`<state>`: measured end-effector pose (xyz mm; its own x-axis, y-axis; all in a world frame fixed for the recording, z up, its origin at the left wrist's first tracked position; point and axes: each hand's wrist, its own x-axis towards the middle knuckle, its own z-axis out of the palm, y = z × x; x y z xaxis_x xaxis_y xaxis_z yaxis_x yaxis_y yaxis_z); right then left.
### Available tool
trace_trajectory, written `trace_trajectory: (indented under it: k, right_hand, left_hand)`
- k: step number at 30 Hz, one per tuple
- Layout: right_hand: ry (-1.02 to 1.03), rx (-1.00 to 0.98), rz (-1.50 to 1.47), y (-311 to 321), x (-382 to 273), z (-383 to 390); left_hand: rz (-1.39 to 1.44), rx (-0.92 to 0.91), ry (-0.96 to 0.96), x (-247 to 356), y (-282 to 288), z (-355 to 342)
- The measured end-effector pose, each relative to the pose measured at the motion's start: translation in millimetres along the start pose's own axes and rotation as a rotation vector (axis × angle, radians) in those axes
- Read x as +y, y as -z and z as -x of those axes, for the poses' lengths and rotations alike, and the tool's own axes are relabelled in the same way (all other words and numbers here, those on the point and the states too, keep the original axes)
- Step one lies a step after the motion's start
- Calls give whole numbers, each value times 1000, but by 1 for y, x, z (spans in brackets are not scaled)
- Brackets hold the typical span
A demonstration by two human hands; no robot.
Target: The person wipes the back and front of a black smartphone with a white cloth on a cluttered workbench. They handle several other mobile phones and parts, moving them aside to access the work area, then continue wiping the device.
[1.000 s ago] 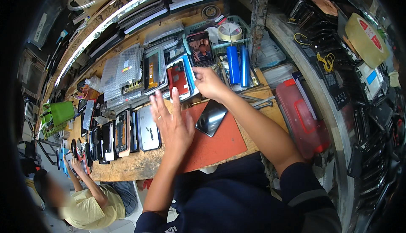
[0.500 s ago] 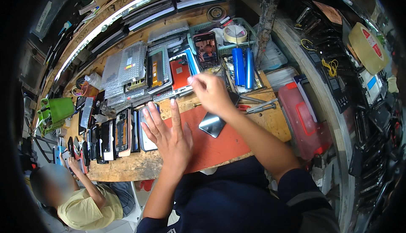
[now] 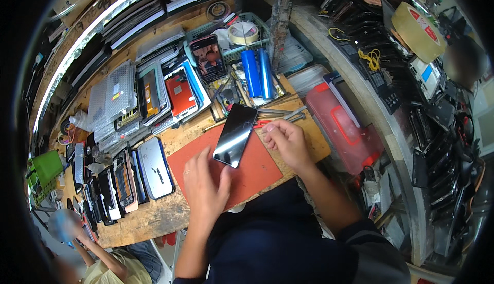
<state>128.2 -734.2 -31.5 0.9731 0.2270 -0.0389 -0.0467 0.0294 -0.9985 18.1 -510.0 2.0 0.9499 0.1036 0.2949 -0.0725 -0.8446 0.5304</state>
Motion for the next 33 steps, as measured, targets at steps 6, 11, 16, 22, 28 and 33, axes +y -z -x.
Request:
trace_trajectory:
  k: [6, 11, 16, 22, 28, 33]
  right_hand:
    - [111, 19, 58, -4, 13, 24]
    - [73, 103, 7, 7, 14, 32]
    - [17, -132, -61, -7, 4, 33]
    - [112, -352, -228, -51, -14, 25]
    - [48, -336, -226, -69, -15, 20]
    - [45, -337, -162, -71, -13, 19]
  left_hand:
    - [-136, -71, -18, 15, -41, -62]
    - [74, 162, -36, 11, -29, -48]
    - [235, 315, -92, 12, -12, -20]
    - [228, 340, -57, 11, -6, -4]
    - [91, 288, -26, 8, 4, 4]
    - [851, 170, 403, -4, 15, 10]
